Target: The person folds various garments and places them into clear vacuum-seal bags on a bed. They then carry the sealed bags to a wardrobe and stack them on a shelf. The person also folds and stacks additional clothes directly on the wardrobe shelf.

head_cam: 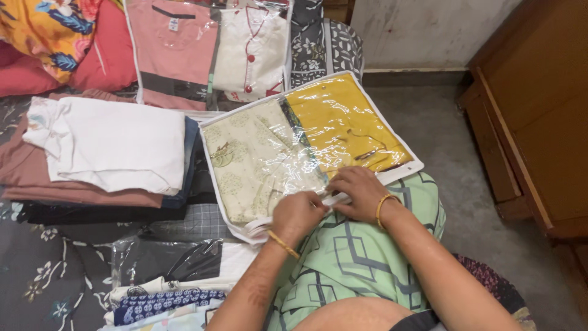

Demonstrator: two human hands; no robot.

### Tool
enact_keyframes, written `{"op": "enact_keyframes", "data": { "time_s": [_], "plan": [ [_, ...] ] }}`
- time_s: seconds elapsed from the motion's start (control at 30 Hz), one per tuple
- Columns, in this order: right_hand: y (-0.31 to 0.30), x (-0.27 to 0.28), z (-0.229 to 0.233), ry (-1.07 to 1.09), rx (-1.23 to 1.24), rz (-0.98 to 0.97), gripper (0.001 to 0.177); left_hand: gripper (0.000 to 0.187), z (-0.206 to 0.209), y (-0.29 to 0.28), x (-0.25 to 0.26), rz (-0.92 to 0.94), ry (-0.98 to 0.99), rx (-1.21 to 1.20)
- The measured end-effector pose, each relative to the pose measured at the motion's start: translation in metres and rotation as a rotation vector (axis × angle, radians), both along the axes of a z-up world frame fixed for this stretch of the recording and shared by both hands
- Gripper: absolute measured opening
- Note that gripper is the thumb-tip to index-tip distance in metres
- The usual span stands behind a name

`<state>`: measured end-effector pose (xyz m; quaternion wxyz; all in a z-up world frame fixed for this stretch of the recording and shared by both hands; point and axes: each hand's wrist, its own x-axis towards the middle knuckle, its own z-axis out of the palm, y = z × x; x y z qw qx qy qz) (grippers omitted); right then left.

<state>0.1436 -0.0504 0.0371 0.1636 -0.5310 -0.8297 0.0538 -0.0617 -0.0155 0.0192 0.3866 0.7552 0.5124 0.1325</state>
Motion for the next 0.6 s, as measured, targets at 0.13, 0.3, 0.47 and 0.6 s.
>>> {"op": "enact_keyframes", "data": {
  "time_s": [0.13,0.3,0.47,0.6],
  "plan": [
    [-0.001,0.003,-0.009,-0.047,0.054,-0.017,0.030,0.024,-0.009,-0.023,0.013,-0.023,0.099,0.170],
    [-0.001,0.006,-0.025,-0.051,0.083,-0.053,0.015,0.019,-0.021,-0.027,0.020,0.177,-0.066,0.193],
    [0.000,0.006,-0.024,-0.036,0.129,-0.022,0.012,0.008,-0.015,-0.020,0.016,0.261,-0.169,0.160],
    [-0.004,0.005,-0.018,0.007,0.146,-0.059,0.010,0.007,-0.003,-0.017,0.012,0.274,-0.151,0.126]
  ]
}}
